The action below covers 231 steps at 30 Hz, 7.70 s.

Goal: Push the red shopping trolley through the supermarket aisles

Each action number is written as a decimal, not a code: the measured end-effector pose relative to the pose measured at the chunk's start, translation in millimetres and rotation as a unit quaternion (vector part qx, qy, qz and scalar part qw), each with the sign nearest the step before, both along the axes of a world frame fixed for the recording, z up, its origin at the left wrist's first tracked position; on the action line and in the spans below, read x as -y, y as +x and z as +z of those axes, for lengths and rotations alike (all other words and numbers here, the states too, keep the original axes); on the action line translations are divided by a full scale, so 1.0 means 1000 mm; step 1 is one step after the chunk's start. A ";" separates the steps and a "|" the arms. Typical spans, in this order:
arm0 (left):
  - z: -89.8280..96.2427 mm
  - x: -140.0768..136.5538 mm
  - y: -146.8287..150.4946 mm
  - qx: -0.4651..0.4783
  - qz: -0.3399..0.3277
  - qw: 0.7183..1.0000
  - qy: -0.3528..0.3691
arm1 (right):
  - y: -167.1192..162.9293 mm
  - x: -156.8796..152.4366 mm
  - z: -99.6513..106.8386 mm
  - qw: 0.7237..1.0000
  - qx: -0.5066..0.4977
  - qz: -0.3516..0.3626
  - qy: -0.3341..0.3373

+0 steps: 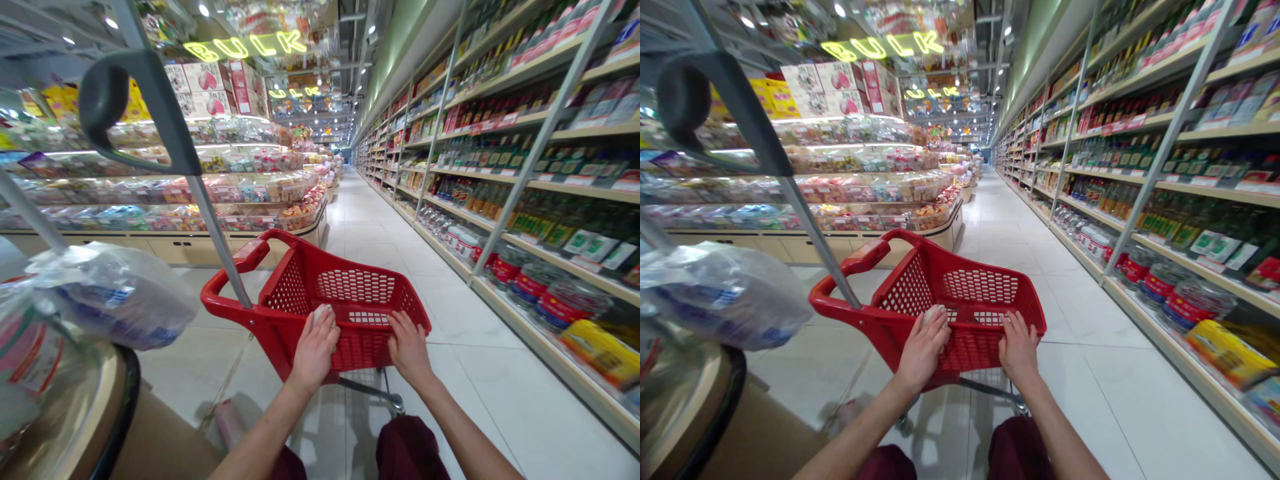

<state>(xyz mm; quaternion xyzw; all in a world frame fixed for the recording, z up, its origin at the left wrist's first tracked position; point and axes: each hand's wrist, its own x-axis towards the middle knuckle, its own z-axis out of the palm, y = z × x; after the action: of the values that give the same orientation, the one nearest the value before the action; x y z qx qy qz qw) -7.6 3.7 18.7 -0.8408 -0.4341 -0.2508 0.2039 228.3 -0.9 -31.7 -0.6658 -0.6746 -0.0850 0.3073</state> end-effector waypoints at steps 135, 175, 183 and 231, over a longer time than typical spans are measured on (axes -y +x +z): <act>0.017 0.054 -0.035 0.065 0.062 0.995 0.040 | 0.044 0.029 -0.032 0.974 -0.057 0.086 0.201; 0.017 0.058 -0.033 0.074 0.054 0.996 0.002 | 0.017 0.056 -0.015 0.975 -0.134 0.081 0.155; 0.018 0.061 -0.034 0.076 0.048 0.996 -0.006 | 0.042 0.012 -0.016 0.990 -0.078 0.025 0.118; 0.005 0.051 -0.025 0.032 0.067 0.997 0.022 | 0.048 0.109 -0.073 0.986 0.003 0.127 0.107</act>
<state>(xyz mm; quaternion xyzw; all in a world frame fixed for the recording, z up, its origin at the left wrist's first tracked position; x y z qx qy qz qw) -32.7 -47.1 24.1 -0.7969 -0.4901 -0.2726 0.2244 276.0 -109.8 -104.4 -0.5374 -0.7418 -0.1195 0.3830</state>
